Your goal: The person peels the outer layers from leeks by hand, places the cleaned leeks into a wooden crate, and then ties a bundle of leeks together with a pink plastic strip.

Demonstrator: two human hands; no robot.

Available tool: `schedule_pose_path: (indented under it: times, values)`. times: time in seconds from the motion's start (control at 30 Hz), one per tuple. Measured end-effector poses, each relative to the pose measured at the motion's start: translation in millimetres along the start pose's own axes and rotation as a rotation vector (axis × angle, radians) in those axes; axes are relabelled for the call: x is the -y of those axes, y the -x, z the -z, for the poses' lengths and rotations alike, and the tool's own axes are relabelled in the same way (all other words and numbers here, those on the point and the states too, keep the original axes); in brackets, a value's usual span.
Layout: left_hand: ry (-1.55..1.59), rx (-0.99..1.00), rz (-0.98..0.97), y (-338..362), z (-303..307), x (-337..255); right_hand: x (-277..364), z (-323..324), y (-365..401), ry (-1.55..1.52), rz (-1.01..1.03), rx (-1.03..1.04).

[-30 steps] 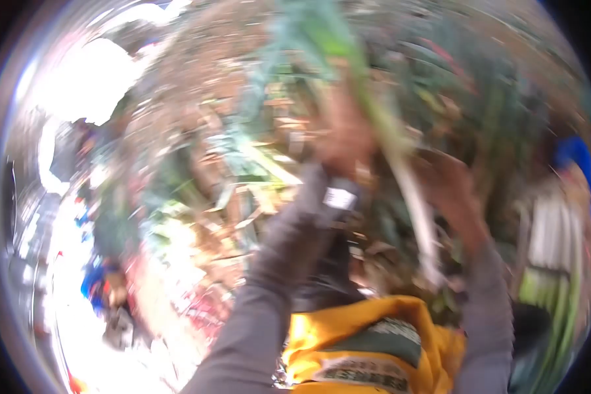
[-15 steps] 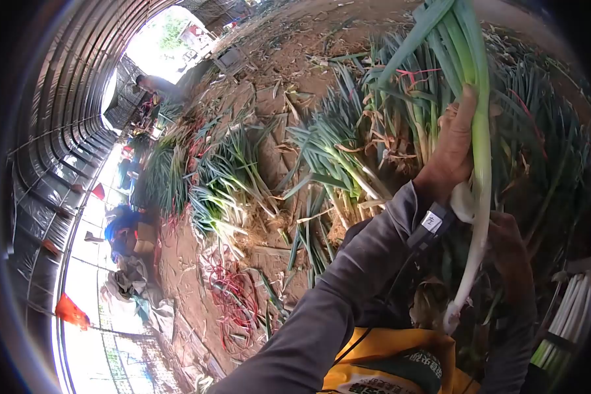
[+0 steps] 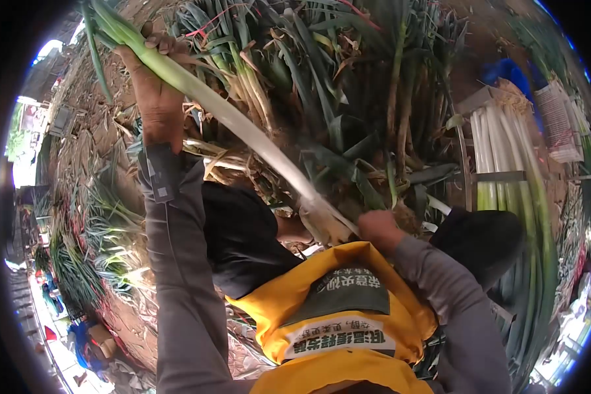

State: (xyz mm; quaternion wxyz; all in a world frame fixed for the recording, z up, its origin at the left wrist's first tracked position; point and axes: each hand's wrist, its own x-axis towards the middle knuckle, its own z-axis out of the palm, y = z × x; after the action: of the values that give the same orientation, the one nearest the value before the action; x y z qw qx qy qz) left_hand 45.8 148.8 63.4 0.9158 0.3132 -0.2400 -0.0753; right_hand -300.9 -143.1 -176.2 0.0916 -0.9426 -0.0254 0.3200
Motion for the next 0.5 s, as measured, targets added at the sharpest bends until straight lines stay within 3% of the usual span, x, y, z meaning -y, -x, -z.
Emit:
schedule_pose_path:
  times: [0.07, 0.1, 0.17, 0.2, 0.23, 0.27, 0.3, 0.33, 0.37, 0.43, 0.5]
  values:
    - [-0.077, 0.004, -0.079, 0.9, 5.2, -5.8, -2.1, -5.1, 15.0, 0.141, 0.172, 0.104]
    - [-0.071, 0.012, -0.081, -5.8, 8.5, -14.8, -8.9, 8.2, 15.5, 0.159, 0.163, 0.185]
    - [-0.018, 0.000, -0.067, -9.7, 27.7, -29.4, 1.3, 68.7, 27.8, -0.232, 0.108, -0.232]
    - [-0.041, -0.025, -0.077, -8.9, 31.4, -29.7, 4.8, 95.5, 26.6, -0.382, 0.252, -0.550]
    - [-0.139, -0.184, -0.113, -0.2, 20.1, -25.1, 7.3, 120.7, 24.9, -0.521, 0.390, -0.889]
    - [-0.233, -0.342, -0.157, 8.8, 8.6, -19.4, 17.2, 142.4, 27.8, -0.512, 0.382, -0.911]
    - [-0.098, -0.229, -0.156, 3.4, 32.5, -20.8, 29.7, 160.6, 30.6, -0.792, 0.402, -0.716]
    - [-0.151, -0.255, -0.185, 6.5, 31.2, -17.5, 33.2, 170.3, 33.5, -1.064, 0.417, -0.505]
    - [-0.408, -0.339, -0.201, 14.1, 23.3, -10.5, 32.3, 167.7, 35.6, -1.063, 0.423, -0.532]
    - [-0.630, -0.454, -0.258, 23.7, 26.7, -3.3, 45.4, 161.0, 30.2, -1.146, 0.374, -0.386]
    - [-0.406, -0.550, -0.256, 18.8, 41.2, -5.7, 47.3, 171.3, 47.1, -1.632, 0.455, -0.147]
